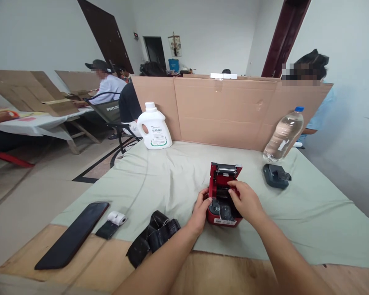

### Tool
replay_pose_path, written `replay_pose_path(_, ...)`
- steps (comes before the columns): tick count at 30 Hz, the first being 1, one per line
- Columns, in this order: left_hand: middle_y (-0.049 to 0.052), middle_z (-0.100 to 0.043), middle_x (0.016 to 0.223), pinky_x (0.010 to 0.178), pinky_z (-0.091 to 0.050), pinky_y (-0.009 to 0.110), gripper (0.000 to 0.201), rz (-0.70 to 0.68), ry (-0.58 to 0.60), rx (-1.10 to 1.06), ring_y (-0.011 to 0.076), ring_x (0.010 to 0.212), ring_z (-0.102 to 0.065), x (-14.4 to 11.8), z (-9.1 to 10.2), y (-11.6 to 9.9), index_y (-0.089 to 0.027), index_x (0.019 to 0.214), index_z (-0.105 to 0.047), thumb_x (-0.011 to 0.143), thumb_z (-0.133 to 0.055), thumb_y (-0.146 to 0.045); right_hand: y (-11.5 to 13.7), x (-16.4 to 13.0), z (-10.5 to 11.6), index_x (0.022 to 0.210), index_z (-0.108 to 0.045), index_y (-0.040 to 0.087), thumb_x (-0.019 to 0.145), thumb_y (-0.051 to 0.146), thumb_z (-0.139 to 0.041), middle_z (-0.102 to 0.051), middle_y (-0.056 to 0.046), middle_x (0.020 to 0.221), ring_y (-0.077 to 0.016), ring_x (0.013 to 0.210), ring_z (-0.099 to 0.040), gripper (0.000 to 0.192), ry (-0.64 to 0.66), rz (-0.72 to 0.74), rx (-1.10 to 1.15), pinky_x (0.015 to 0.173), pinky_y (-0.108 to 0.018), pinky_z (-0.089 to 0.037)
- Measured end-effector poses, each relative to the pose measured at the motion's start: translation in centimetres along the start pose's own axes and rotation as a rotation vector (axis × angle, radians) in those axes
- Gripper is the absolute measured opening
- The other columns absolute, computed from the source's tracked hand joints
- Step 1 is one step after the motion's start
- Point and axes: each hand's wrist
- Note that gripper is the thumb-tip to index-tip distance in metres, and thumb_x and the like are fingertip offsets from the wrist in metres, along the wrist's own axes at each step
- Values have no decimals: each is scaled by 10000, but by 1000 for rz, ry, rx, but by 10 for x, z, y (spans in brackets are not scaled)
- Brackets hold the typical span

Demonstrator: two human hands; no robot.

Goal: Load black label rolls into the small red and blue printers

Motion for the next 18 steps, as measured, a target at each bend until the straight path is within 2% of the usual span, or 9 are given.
replay_pose_path(4,91,-622,1227,1058,-378,393,415,-8,19,9,248,1183,-538,2,1,1,-195,1176,-560,790,-624,-332,15,33,-4,1113,-682,213,758,181,-595,-718,-86,1079,-274,1070,-610,366,317,84,-407,921,-404,-465)
replay_pose_path(7,92,-614,1233,1075,-355,386,407,-12,11,18,247,1192,-528,2,2,0,-196,1164,-571,783,-640,-320,22,47,-10,1075,-708,221,680,185,-697,-730,-99,1030,-314,1068,-601,397,450,122,-562,855,-390,-468)
replay_pose_path(13,94,-613,1223,1086,-339,394,412,-19,3,41,251,1199,-517,3,3,-1,-198,1165,-575,770,-652,-287,30,58,-15,759,-722,205,605,166,-741,-723,-101,831,-318,916,-645,160,504,124,-605,813,-406,-426)
replay_pose_path(15,97,-608,1231,1090,-336,399,425,-20,1,62,256,1209,-509,2,3,-1,-196,1179,-569,769,-646,-274,31,59,-14,748,-700,205,597,176,-732,-716,-88,802,-312,885,-649,157,509,114,-614,799,-401,-425)
replay_pose_path(18,117,-588,1259,1091,-333,410,444,-19,-4,107,268,1216,-497,1,3,-2,-181,1195,-561,767,-639,-270,27,56,-8,852,-667,211,645,204,-668,-715,-62,826,-263,793,-656,207,499,65,-542,710,-346,-439)
Point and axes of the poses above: each hand's wrist, its own x-axis towards the middle knuckle, its own z-axis out of the back of the hand, y = z × x
